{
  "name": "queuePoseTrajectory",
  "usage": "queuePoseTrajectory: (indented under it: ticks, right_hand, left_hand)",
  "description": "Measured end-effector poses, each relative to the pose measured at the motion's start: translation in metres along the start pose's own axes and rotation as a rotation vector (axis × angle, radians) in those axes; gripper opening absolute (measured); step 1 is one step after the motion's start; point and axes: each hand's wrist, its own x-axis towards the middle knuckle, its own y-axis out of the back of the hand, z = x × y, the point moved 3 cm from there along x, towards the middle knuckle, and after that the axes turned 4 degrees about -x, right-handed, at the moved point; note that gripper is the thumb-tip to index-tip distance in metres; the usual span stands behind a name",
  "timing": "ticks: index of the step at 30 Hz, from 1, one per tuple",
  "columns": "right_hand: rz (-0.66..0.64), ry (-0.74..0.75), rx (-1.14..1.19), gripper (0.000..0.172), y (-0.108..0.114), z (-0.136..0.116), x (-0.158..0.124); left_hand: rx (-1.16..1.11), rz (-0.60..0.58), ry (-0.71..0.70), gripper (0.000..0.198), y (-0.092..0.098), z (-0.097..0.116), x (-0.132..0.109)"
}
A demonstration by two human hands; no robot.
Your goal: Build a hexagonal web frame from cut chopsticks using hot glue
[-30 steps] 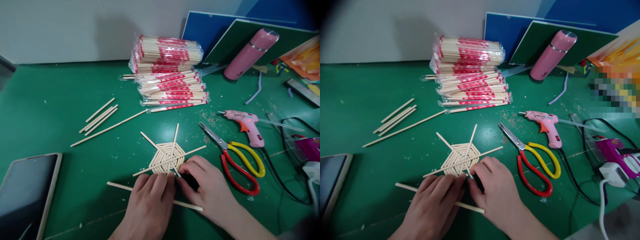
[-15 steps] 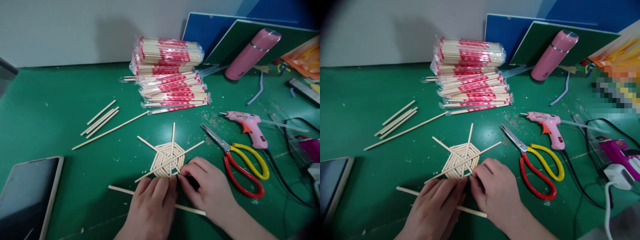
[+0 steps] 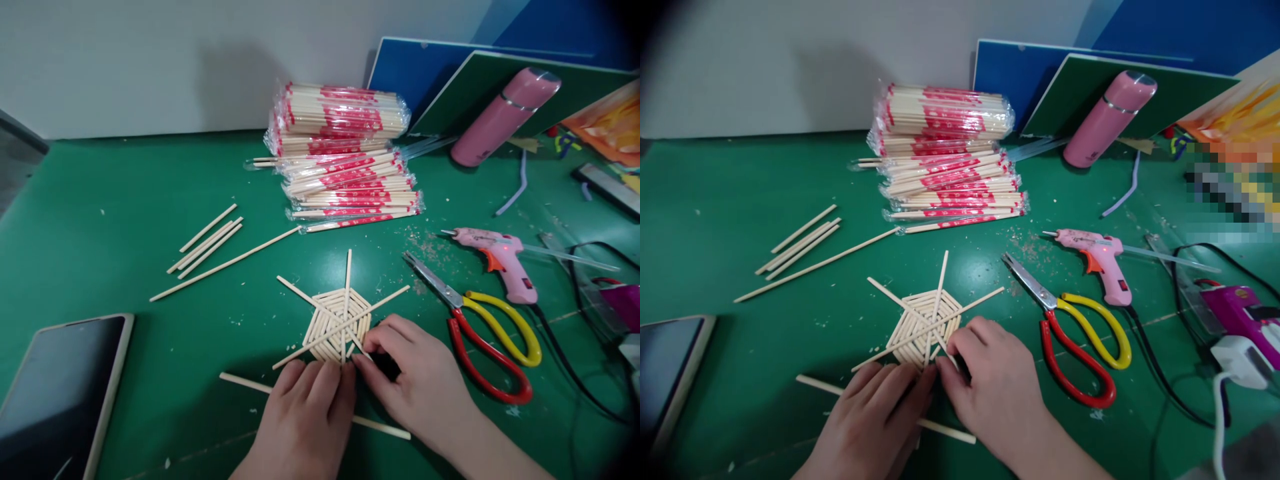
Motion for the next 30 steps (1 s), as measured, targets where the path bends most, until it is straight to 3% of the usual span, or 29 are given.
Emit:
queuePoseTrajectory:
  ticks: [4, 10, 30]
  right_hand:
    - [0.015, 0.007, 0.030, 0.009, 0.000, 0.000, 0.000]
    - [-0.062, 0.143, 0.051, 0.019, -0.002, -0.003, 0.002]
    - [-0.160, 0.174, -0.100, 0.015, 0.006, -0.010, 0.013]
  left_hand:
    - [-0.007, 0.009, -0.016, 0.025, -0.001, 0.000, 0.000]
    - [0.008, 0.057, -0.019, 0.024, -0.002, 0.000, 0.001]
    - [-0.001, 0.019, -0.036, 0.016, -0.003, 0.001, -0.005]
